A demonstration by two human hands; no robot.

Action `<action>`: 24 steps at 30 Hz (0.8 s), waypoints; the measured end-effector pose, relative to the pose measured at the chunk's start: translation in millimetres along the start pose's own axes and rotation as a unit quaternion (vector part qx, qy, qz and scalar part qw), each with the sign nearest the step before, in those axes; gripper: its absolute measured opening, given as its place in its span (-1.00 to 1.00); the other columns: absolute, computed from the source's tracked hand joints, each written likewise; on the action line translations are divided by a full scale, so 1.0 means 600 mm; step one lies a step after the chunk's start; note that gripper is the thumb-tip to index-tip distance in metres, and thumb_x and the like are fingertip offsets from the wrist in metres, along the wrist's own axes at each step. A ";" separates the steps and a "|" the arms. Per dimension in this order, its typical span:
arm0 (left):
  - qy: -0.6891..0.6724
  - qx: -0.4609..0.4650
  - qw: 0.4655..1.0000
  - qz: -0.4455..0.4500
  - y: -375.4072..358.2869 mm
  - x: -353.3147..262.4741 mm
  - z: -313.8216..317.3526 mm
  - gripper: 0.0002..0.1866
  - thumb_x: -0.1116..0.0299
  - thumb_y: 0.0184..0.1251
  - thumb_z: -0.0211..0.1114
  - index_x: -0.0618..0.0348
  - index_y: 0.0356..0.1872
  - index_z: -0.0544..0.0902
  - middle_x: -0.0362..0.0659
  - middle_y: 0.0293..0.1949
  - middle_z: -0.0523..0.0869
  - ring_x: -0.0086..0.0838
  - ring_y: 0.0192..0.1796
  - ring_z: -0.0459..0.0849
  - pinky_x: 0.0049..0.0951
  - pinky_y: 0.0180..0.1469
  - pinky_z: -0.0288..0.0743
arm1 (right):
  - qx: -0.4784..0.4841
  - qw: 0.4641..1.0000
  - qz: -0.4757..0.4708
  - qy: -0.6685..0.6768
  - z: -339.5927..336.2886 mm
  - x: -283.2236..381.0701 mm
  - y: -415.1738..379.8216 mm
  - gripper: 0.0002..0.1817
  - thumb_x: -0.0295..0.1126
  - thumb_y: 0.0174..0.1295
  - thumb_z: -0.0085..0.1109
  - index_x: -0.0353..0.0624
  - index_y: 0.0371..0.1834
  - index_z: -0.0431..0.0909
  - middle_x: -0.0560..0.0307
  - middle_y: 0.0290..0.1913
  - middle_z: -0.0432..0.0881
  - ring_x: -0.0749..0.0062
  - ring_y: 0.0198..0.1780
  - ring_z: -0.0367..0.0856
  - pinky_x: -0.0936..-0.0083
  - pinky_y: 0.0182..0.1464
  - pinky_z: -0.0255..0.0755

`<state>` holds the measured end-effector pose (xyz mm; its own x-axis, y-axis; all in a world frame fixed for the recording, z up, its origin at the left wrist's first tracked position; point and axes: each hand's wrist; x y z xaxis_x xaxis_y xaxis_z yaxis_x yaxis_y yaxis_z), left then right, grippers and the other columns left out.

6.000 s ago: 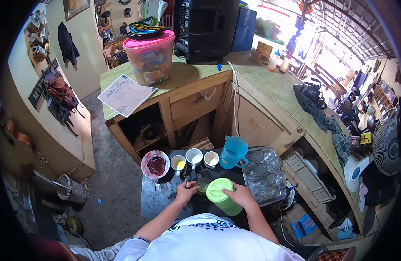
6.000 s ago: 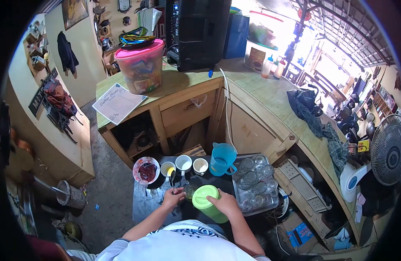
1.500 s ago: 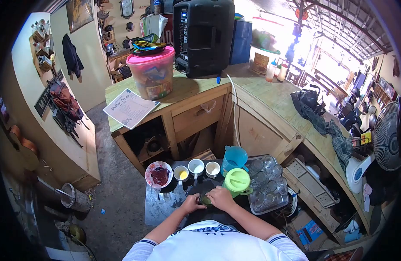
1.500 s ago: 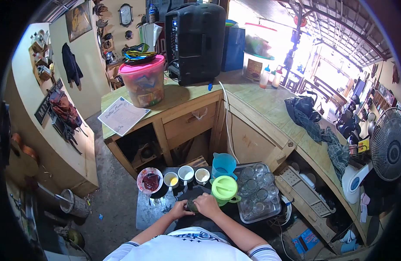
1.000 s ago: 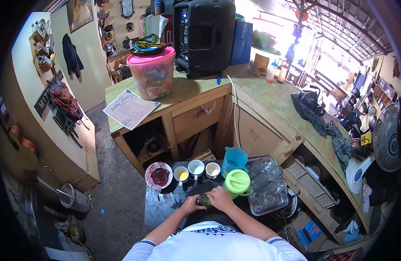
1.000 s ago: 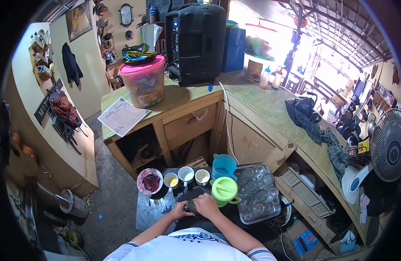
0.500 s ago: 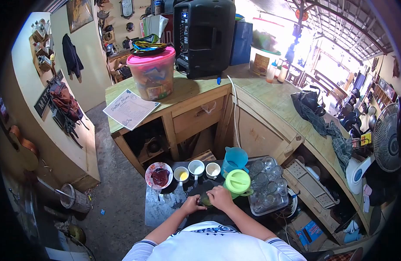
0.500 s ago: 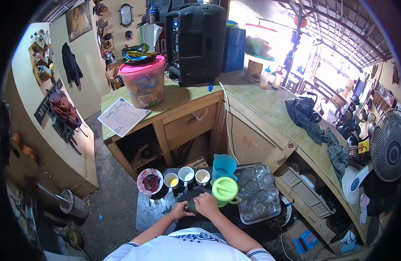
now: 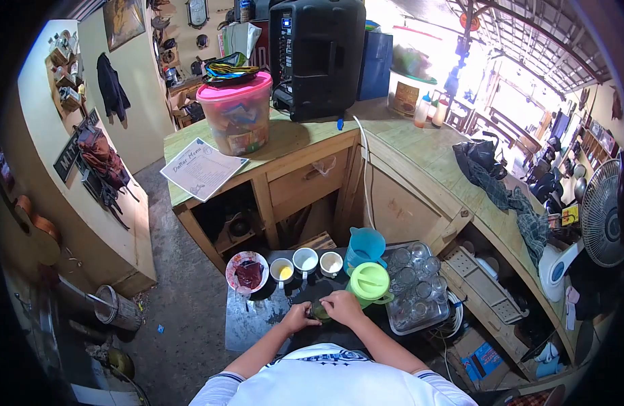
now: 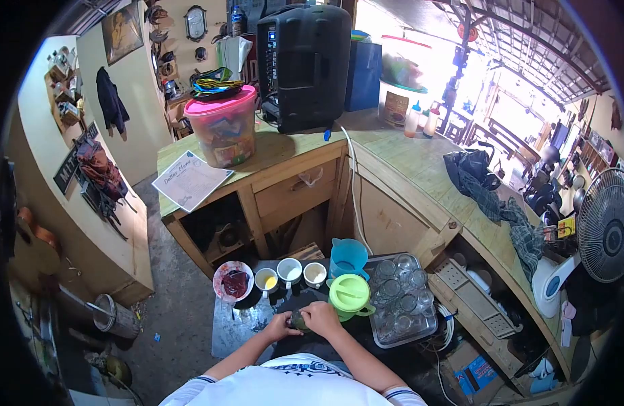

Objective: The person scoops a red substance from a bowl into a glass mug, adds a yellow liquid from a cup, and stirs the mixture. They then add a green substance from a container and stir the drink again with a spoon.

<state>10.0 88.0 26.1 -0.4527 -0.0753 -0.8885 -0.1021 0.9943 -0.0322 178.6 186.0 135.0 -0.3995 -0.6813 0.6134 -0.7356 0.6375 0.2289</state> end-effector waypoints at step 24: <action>-0.014 0.011 1.000 -0.017 0.001 0.001 -0.001 -0.45 0.19 -0.25 0.69 0.25 -0.52 0.42 -0.10 -0.61 0.45 -0.40 -0.52 0.34 -0.31 -0.41 0.38 | -0.038 0.999 -0.010 0.031 0.003 0.010 0.000 -0.85 -0.38 0.12 0.23 -0.11 -0.31 0.75 0.00 -0.37 0.69 0.08 -0.33 0.66 0.25 -0.22 0.54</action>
<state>9.2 88.6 25.5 -0.4250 -0.1069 -0.8989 -0.0981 0.9926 -0.0717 175.1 181.2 137.5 -0.3484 -0.6722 0.6532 -0.6983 0.6510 0.2975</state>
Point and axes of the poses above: each hand's wrist, its own y-axis towards the middle knuckle, its own z-axis out of the palm, x = y × z
